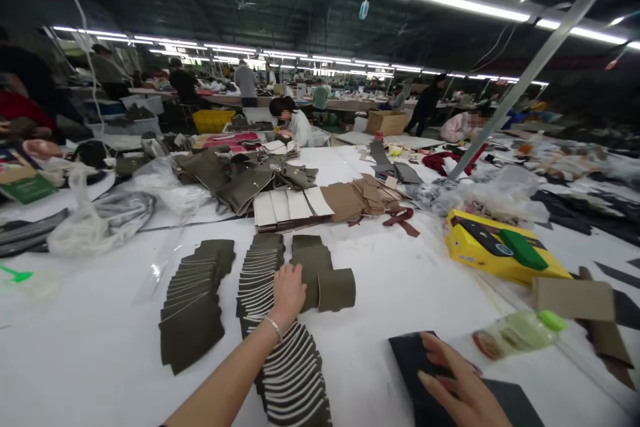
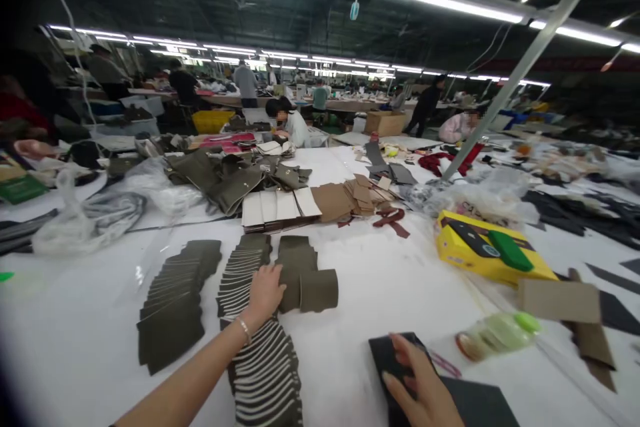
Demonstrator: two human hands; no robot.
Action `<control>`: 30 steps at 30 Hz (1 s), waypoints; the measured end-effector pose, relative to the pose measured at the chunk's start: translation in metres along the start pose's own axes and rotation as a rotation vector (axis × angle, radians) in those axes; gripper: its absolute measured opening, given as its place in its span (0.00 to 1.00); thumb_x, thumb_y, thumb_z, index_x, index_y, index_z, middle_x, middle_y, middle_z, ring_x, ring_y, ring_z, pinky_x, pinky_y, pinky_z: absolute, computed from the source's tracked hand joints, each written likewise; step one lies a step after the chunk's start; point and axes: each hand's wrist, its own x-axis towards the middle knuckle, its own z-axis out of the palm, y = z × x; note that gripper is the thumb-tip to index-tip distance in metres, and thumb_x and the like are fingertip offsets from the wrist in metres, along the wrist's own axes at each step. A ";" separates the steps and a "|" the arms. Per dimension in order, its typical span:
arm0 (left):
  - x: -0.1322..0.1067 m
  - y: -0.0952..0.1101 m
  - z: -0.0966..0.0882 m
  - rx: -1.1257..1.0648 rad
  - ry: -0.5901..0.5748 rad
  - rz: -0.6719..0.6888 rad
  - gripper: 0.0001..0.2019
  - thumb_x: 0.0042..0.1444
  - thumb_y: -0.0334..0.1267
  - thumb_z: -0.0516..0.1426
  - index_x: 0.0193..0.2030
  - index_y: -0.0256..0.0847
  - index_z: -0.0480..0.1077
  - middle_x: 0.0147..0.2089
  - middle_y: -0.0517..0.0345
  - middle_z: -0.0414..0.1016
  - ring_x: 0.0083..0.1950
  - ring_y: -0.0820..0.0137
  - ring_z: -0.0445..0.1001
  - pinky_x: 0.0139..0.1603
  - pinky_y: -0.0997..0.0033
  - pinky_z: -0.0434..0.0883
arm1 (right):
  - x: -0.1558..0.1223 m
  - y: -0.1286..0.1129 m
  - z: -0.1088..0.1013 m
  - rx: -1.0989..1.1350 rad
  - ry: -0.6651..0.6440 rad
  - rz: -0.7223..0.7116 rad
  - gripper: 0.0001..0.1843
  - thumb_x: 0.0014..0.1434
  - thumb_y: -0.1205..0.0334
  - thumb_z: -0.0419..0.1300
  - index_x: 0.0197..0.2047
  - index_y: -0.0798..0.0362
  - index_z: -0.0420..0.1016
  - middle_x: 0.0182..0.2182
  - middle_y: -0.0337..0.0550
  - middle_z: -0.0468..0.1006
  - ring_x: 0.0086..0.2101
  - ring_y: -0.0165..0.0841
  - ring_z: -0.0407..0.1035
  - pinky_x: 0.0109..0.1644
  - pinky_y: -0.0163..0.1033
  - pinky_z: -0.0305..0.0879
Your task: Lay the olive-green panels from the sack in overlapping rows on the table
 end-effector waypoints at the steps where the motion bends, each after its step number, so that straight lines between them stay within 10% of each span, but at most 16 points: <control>1: 0.006 -0.007 0.004 0.010 0.001 0.015 0.18 0.52 0.34 0.58 0.51 0.36 0.68 0.48 0.47 0.71 0.53 0.57 0.65 0.56 0.58 0.60 | 0.024 -0.007 0.018 -0.010 -0.009 0.019 0.38 0.53 0.40 0.54 0.62 0.50 0.59 0.60 0.51 0.61 0.54 0.44 0.63 0.53 0.50 0.70; 7: 0.022 -0.026 0.036 0.023 -0.002 0.064 0.18 0.49 0.37 0.62 0.48 0.36 0.69 0.49 0.48 0.71 0.55 0.57 0.64 0.63 0.53 0.53 | 0.156 -0.017 0.117 -0.046 -0.036 -0.024 0.51 0.42 0.46 0.55 0.65 0.65 0.50 0.63 0.62 0.53 0.62 0.50 0.49 0.67 0.54 0.47; 11: 0.028 -0.027 0.049 0.014 -0.010 0.036 0.18 0.49 0.33 0.60 0.49 0.38 0.68 0.49 0.49 0.69 0.54 0.57 0.64 0.60 0.52 0.57 | 0.205 -0.014 0.158 0.027 -0.078 0.047 0.51 0.40 0.49 0.57 0.64 0.62 0.47 0.55 0.60 0.63 0.53 0.50 0.63 0.56 0.54 0.62; 21: 0.051 -0.036 0.039 -0.116 -0.199 0.018 0.20 0.48 0.22 0.49 0.48 0.39 0.67 0.48 0.51 0.70 0.53 0.59 0.66 0.56 0.54 0.58 | 0.195 -0.057 0.174 0.100 -0.251 -0.152 0.13 0.53 0.56 0.55 0.42 0.49 0.62 0.34 0.37 0.72 0.35 0.36 0.65 0.40 0.42 0.60; 30: 0.056 -0.030 0.046 -0.171 -0.216 0.112 0.18 0.48 0.33 0.57 0.49 0.39 0.67 0.49 0.50 0.69 0.53 0.57 0.66 0.60 0.50 0.57 | 0.201 -0.065 0.193 0.087 -0.267 -0.172 0.17 0.49 0.61 0.55 0.44 0.49 0.61 0.37 0.39 0.71 0.36 0.37 0.65 0.41 0.43 0.61</control>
